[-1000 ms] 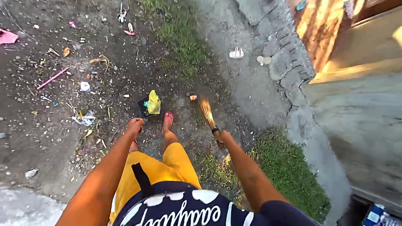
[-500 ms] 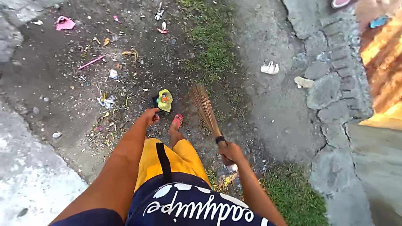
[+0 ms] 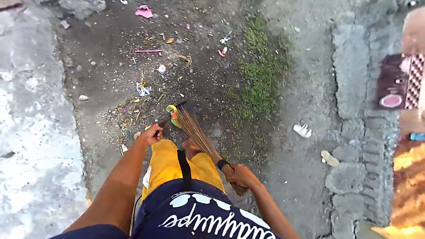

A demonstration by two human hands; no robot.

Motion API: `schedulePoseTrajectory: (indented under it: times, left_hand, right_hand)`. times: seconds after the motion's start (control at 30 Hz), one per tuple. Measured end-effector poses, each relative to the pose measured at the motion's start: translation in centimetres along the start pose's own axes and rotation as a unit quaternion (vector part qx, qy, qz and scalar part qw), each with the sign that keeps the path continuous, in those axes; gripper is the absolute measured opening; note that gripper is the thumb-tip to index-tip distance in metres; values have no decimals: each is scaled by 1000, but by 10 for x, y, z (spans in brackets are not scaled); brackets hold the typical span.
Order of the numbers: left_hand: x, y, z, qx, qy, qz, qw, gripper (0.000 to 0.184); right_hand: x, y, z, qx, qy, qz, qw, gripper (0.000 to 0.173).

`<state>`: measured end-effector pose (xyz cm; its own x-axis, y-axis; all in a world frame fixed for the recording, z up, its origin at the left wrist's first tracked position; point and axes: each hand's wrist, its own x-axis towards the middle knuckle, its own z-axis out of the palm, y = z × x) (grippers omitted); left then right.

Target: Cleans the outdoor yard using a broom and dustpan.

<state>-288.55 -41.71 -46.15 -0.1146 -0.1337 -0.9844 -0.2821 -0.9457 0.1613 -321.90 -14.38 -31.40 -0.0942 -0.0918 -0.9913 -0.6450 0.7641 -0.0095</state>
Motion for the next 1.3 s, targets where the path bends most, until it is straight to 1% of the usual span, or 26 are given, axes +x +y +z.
schedulePoseTrajectory:
  times: [0.1,0.17,0.23,0.3,0.37,0.43,0.5,0.53,0.6,0.63,0.7,0.77,0.87,0.93,1.1,1.2,1.3]
  left_hand:
    - [-28,-29,-78,-152,10,6,988,10]
    - [-37,-53,-125,-229,2,4,973,11]
    - [-44,-72,-162,-278,0,12,961,13]
    - [-50,-85,-193,-312,7,20,950,15]
    - [-55,-92,-220,-341,18,29,939,15]
    - [-60,-95,-245,-375,18,37,926,16]
    - [-63,-91,-267,-407,18,43,912,17]
    - [-63,-88,-277,-418,20,44,907,18]
    - [-62,-88,-294,-425,32,38,904,17]
    - [-60,-86,-303,-423,37,38,905,16]
    - [-58,-79,-321,-424,43,40,904,14]
    - [-56,-72,-334,-423,50,40,904,12]
    - [-51,-58,-351,-413,57,43,908,12]
    - [-47,-42,-355,-406,66,44,911,14]
    - [-36,4,-352,-392,69,36,917,9]
    - [-30,31,-338,-385,71,23,920,9]
    - [-24,45,-321,-397,91,18,913,8]
  right_hand:
    - [-35,-7,-47,-26,14,-32,999,74]
    - [-54,-30,-78,-56,30,-45,997,77]
    - [-62,-75,-102,-98,61,-50,992,76]
    - [-57,-137,-114,-139,89,-59,985,73]
    - [-35,-206,-116,-166,110,-66,978,72]
    - [1,-272,-112,-166,122,-75,976,69]
    - [50,-330,-107,-152,129,-89,976,59]
    - [80,-352,-105,-144,130,-99,976,56]
    - [130,-375,-94,-140,128,-93,977,54]
    - [140,-381,-87,-144,124,-75,979,55]
    - [130,-388,-76,-155,111,-25,981,61]
    - [108,-373,-73,-163,102,28,981,68]
    - [61,-349,-80,-159,87,97,979,70]
    - [29,-339,-92,-173,82,123,974,68]
    - [-17,-328,-112,-160,74,128,976,57]
    - [-33,-328,-118,-89,80,86,989,49]
    - [-31,-341,-127,-15,70,36,997,45]
